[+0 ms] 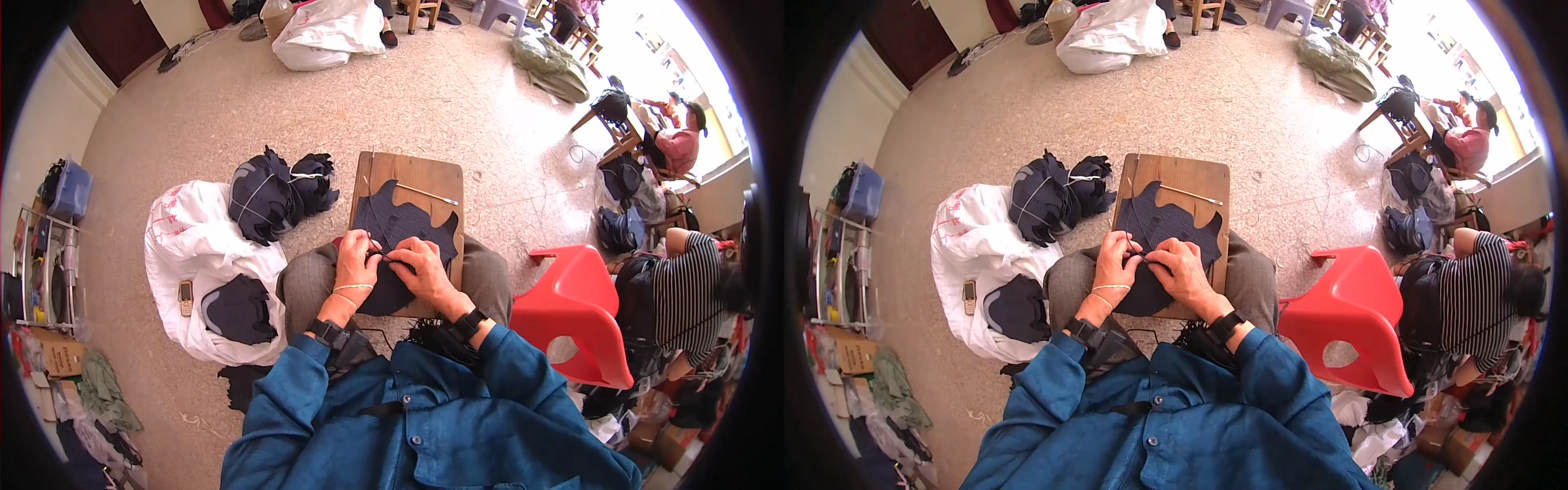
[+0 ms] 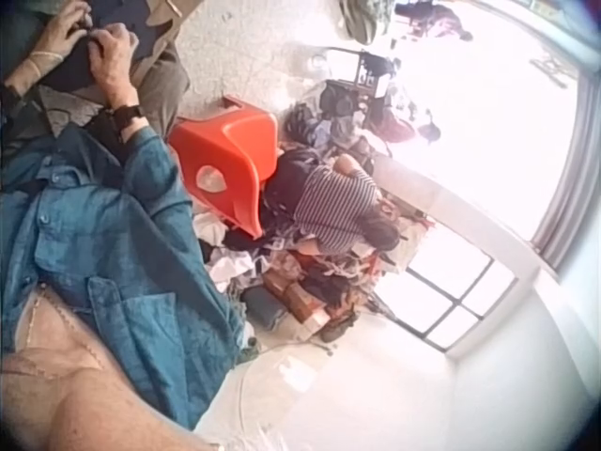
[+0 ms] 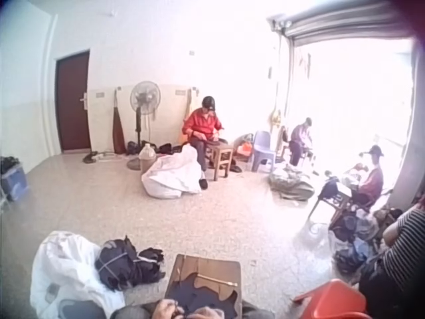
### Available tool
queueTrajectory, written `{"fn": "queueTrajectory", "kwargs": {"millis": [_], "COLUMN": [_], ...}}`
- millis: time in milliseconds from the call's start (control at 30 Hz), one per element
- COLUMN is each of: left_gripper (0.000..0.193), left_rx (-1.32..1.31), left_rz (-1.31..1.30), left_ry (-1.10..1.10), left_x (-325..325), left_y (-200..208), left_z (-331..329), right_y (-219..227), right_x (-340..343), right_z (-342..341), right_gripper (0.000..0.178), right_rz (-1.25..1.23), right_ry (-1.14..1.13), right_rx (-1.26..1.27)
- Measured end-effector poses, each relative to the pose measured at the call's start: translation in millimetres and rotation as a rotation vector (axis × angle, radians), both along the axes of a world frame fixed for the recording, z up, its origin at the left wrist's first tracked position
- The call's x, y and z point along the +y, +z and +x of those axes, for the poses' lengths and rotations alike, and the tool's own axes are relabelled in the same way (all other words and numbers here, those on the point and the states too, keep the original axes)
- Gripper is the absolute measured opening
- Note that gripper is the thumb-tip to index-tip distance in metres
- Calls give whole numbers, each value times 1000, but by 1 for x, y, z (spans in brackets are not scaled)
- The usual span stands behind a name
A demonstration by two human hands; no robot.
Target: Lacing the upper part of a shoe during manufacturing.
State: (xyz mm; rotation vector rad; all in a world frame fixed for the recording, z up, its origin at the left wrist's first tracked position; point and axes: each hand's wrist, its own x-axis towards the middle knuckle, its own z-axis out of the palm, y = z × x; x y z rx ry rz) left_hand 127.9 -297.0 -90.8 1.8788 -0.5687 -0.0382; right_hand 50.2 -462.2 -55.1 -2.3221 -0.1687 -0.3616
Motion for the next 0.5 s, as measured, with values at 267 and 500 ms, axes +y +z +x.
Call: {"fn": "queueTrajectory", "kwargs": {"millis": [267,500], "left_gripper": [26,19], "left_rx": [-186,-195], "left_rz": [107,103], "left_ry": [49,101], "left_x": [-2,-9], "left_y": [5,2], "left_z": [-11,-11], "right_y": [-3,0], "right_x": [-8,-29], "right_z": [5,-4], "right_gripper": [9,11], "right_rz": [108,50], "right_ry": [-69,-82], "right_rx": [81,137]}}
